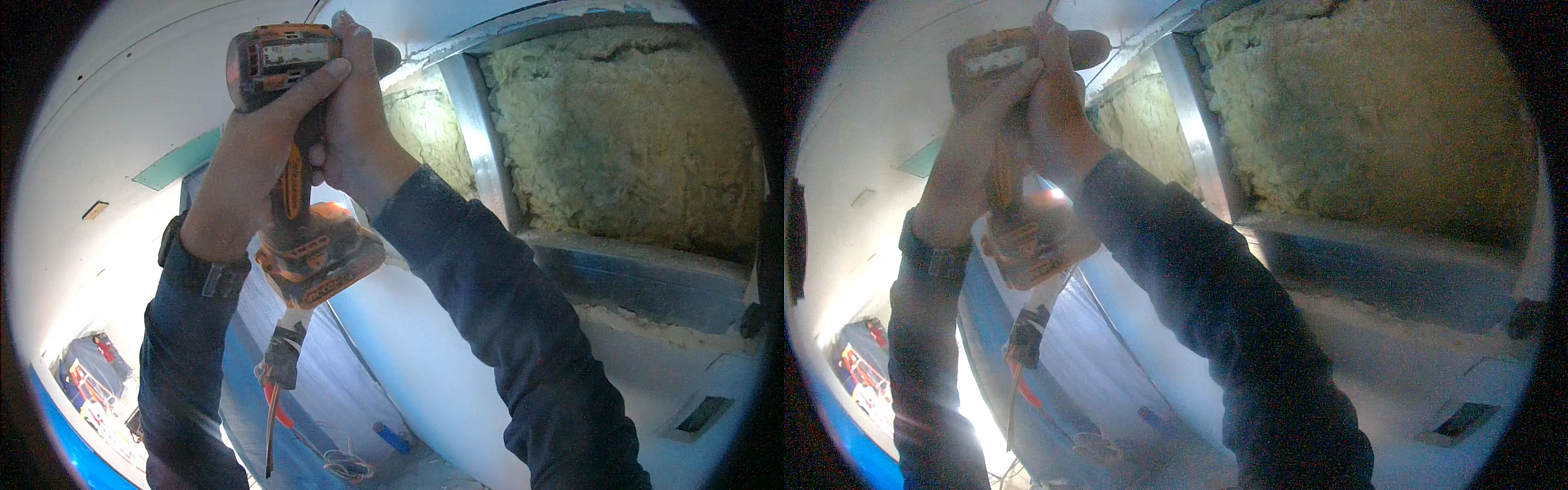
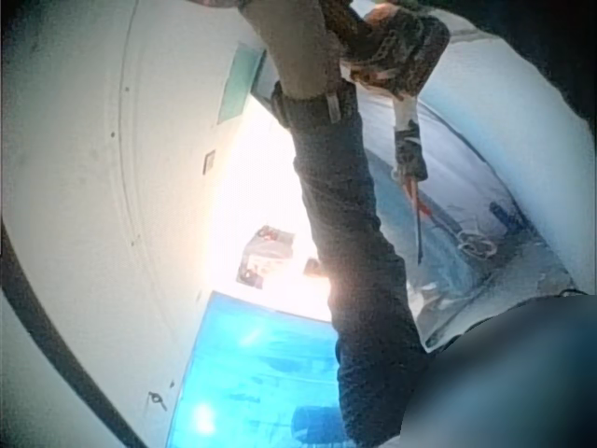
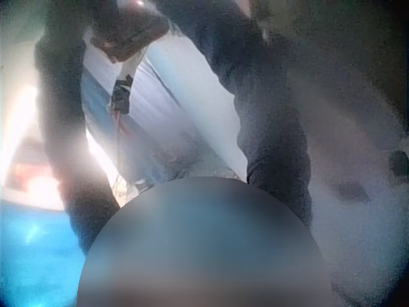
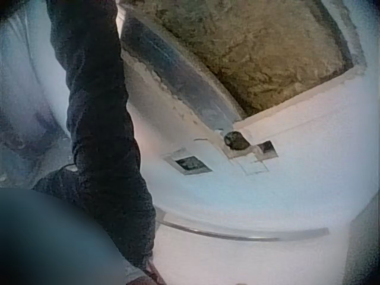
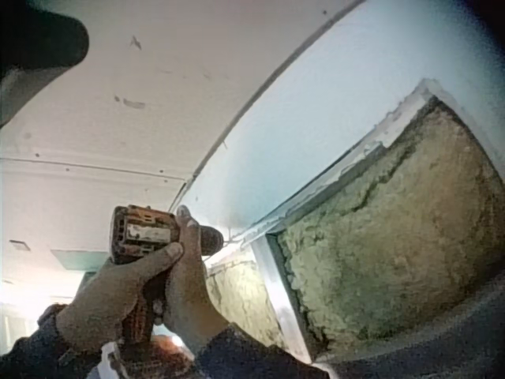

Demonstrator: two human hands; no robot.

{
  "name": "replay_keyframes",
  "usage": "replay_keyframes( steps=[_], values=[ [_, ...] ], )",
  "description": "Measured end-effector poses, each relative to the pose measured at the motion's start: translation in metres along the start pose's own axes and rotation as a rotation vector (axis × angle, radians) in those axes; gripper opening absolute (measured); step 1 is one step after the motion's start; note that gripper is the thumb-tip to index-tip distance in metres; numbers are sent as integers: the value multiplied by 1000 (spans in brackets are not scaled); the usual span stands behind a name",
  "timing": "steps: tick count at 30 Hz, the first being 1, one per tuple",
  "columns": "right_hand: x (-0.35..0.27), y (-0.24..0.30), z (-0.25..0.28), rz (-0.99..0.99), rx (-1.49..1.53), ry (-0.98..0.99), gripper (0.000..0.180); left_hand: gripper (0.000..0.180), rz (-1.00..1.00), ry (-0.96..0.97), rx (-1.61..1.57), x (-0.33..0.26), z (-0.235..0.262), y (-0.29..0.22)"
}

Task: The person uses a cordless drill to make multiple holes along the edge of a rectangular ceiling opening. The person holds the drill with both hands and drills at several positions around the perimeter of the opening.

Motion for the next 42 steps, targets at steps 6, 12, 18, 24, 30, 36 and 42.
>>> replay_keyframes(
  steps=[6,12,18,24,30,36,42],
  values=[
    [0,-3,1,1,-2,-12,70,44,-2,11,-57,0,-2,3],
    [0,-1,-1,39,54,-26,70,44,-11,-4,-68,0,-1,5],
    [0,0,2,18,-66,12,71,41,-21,9,-44,0,2,4],
    [2,-4,-1,25,87,-3,72,38,-42,26,-89,1,-1,7],
    [-2,-5,-1,23,64,-40,74,34,-34,-16,-64,0,3,6],
    [-3,-5,3,-33,-31,-23,74,37,-22,-10,-93,0,-1,5],
    [-6,-3,-5,36,120,-78,75,39,-42,-4,-87,-6,-1,1]
  ],
)
Point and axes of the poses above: each hand's wrist, its own x-axis towards the middle knuckle, its own z-axis out of the back of the hand, y = z × x, the point moved 6 cm from there along x, towards the middle knuckle, and after that the axes turned 4 degrees about -x, right-handed, at the moved point
